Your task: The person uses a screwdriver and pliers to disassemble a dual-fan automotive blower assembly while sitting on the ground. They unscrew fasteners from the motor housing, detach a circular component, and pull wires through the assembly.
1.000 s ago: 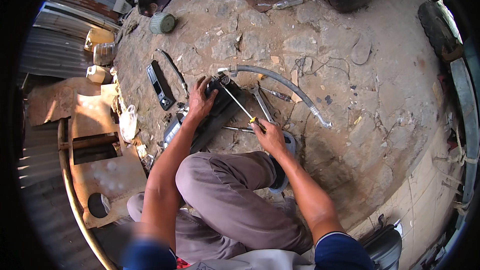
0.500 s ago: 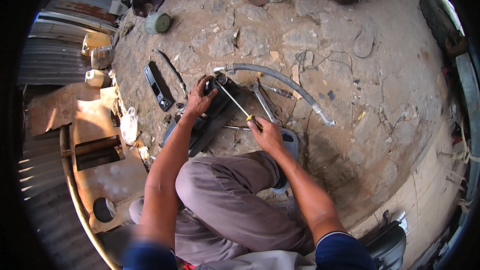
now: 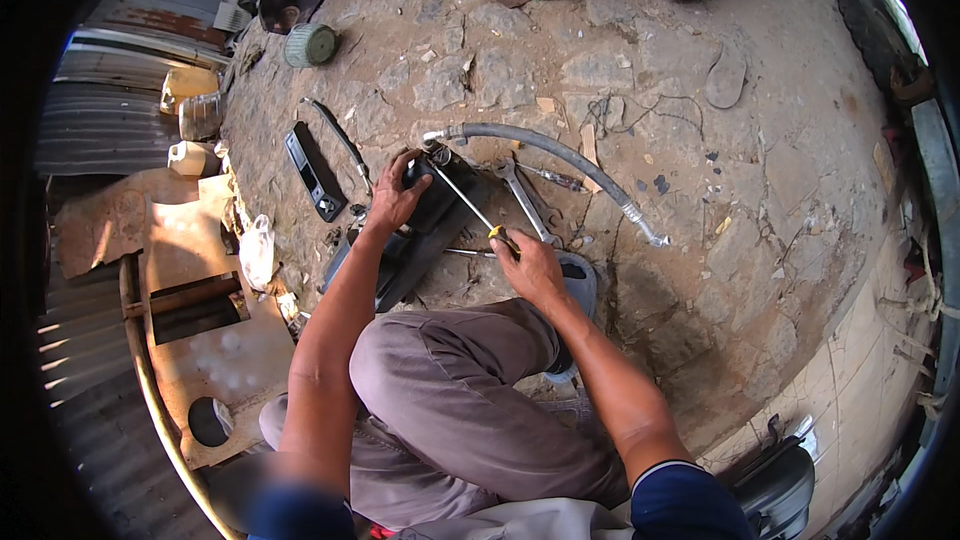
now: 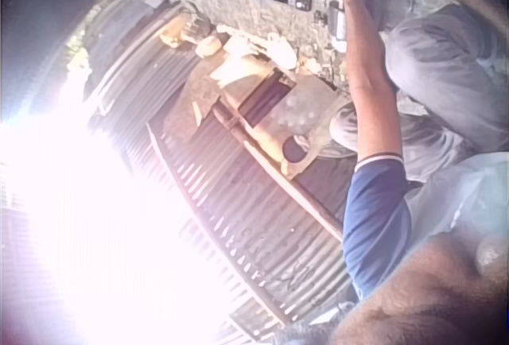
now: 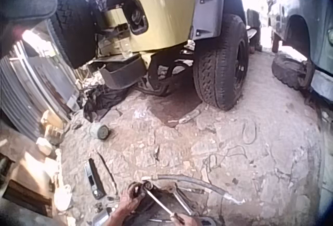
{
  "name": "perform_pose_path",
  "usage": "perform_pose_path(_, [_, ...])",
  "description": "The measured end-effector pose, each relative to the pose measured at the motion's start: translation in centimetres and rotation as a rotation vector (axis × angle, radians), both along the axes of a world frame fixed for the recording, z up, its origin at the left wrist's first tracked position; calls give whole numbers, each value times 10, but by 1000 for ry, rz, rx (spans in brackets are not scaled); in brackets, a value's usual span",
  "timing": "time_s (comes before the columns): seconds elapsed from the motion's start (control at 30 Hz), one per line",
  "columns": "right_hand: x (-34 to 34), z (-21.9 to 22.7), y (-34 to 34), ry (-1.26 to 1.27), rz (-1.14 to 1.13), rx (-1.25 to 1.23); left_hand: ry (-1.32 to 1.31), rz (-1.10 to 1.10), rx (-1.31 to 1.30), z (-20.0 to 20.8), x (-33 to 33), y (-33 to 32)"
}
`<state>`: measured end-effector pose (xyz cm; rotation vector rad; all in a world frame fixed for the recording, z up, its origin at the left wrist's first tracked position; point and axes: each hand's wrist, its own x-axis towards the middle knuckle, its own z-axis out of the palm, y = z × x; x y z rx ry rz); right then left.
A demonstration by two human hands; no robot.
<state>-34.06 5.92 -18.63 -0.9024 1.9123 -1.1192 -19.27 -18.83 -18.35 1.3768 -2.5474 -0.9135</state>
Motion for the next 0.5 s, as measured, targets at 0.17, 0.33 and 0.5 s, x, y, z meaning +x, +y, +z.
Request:
perform_pose_path(0.17, [2,0,1,35,-9,-40,-5,-12,-24,3,-2,1])
perform_pose_path(0.33, [5,5,1,48,-9,-46,14,-3,-12,4,0,2])
perform_pose_path(0.5, [5,2,1,57,-3,-47,-26,-16,-60,10,-4,5])
